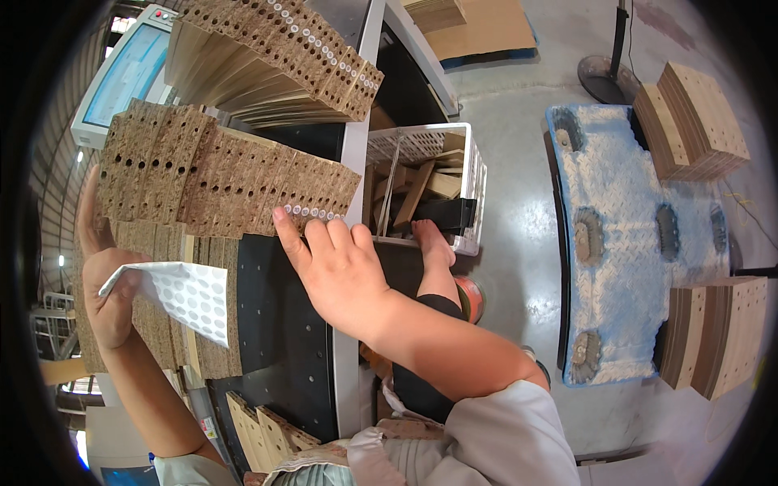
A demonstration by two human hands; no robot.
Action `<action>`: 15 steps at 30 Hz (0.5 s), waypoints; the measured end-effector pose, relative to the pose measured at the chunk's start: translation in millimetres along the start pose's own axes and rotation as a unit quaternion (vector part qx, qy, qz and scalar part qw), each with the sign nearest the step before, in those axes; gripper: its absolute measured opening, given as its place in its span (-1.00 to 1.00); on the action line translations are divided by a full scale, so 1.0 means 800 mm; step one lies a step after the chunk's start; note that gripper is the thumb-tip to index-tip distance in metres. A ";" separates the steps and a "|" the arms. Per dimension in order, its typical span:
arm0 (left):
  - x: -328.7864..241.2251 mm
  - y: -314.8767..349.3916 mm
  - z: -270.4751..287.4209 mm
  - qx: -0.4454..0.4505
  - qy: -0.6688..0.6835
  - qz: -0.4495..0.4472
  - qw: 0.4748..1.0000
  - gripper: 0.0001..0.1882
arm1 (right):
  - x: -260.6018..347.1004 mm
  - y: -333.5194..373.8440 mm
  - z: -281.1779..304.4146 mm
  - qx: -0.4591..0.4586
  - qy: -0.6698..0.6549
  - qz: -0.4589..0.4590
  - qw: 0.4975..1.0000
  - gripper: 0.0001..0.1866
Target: The person peels circular stickers from a sheet by hand and applies them to cover holes on the edges of stacked wood panels.
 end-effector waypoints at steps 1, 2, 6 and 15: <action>0.000 0.001 -0.001 -0.003 0.003 0.003 1.000 -0.61 | 0.002 0.000 -0.002 0.000 -0.016 -0.006 1.000 -0.23; -0.001 0.001 -0.002 -0.006 0.005 0.005 1.000 -0.62 | 0.003 0.000 -0.003 0.001 -0.032 -0.013 0.999 -0.22; -0.004 0.003 -0.002 -0.003 0.037 0.032 0.999 -0.63 | 0.016 0.008 0.007 0.043 -0.086 -0.003 0.995 -0.19; -0.027 0.025 0.039 -0.059 0.125 0.054 0.989 -0.91 | 0.018 0.064 0.073 -0.112 -0.363 -0.114 0.918 -0.42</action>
Point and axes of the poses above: each hand's wrist, its own y-axis away from the middle knuckle, its own z-axis out of the back of the hand, x = y × z, the point moved 5 cm from there along -y, towards the middle knuckle, and after that the axes turned 4 degrees about x, right-handed, at the moved point
